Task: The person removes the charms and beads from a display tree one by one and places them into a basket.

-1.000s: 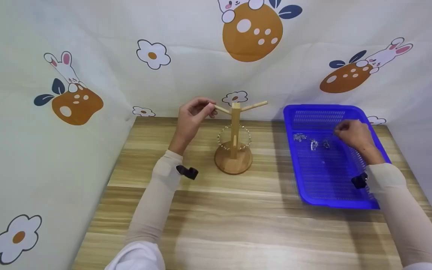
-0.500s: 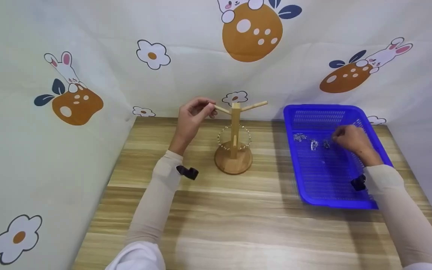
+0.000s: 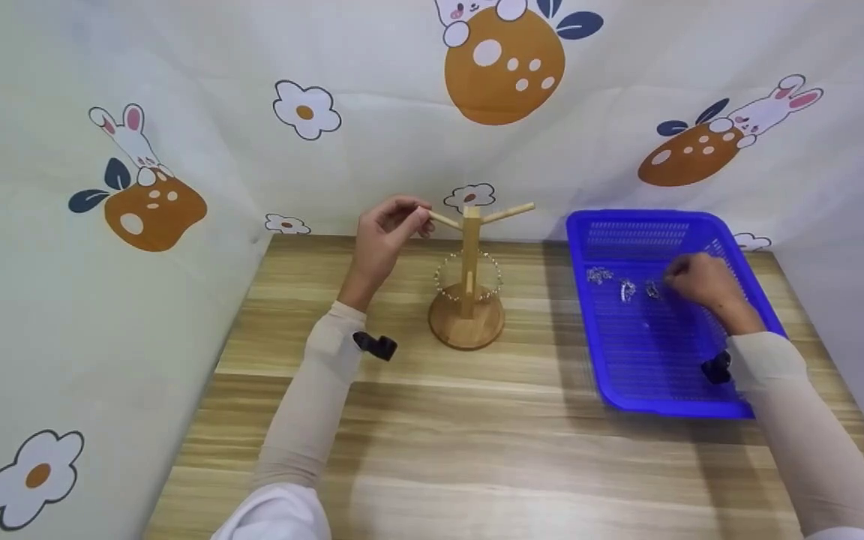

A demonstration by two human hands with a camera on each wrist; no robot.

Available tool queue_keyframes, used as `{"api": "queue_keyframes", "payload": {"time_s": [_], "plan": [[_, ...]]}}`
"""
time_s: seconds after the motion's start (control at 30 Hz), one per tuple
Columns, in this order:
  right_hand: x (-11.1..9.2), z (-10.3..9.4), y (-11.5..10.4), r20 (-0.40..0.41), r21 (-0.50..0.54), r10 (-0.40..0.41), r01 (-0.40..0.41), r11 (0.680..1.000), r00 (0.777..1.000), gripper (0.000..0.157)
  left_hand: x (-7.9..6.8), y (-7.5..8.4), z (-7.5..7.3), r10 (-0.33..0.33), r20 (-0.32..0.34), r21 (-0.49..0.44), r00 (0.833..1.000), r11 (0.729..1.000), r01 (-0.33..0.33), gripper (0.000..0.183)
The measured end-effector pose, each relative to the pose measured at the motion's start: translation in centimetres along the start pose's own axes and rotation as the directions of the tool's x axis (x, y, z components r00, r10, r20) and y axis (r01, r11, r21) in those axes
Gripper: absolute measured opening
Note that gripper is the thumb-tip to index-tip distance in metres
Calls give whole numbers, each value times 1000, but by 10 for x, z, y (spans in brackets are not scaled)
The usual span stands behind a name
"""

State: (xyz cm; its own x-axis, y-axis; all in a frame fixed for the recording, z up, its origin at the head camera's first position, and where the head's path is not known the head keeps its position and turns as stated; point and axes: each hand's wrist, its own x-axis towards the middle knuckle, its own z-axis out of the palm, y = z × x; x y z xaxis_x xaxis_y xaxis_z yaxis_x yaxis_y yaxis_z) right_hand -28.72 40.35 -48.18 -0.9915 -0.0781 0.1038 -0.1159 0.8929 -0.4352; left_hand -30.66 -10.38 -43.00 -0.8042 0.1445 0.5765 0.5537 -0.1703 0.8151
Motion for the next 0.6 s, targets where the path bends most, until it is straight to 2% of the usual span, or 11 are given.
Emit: {"api": "queue_keyframes", "payload": {"time_s": [0.33,0.47,0.6], "plan": [[3,-2,-15,-18,24,-5,5,1000,1000,15,0,2,1,-22,-6,7,1000,1000,22,14],[4,-7,-34,-38,62,-24,26,998,999,16,0,3,1,-24,-6,7,1000,1000,24,14],[4,-16,-63,-88,118,-63,73,990,994,15,0,3,1,-17,0,2,1000,1000,17,14]]}}
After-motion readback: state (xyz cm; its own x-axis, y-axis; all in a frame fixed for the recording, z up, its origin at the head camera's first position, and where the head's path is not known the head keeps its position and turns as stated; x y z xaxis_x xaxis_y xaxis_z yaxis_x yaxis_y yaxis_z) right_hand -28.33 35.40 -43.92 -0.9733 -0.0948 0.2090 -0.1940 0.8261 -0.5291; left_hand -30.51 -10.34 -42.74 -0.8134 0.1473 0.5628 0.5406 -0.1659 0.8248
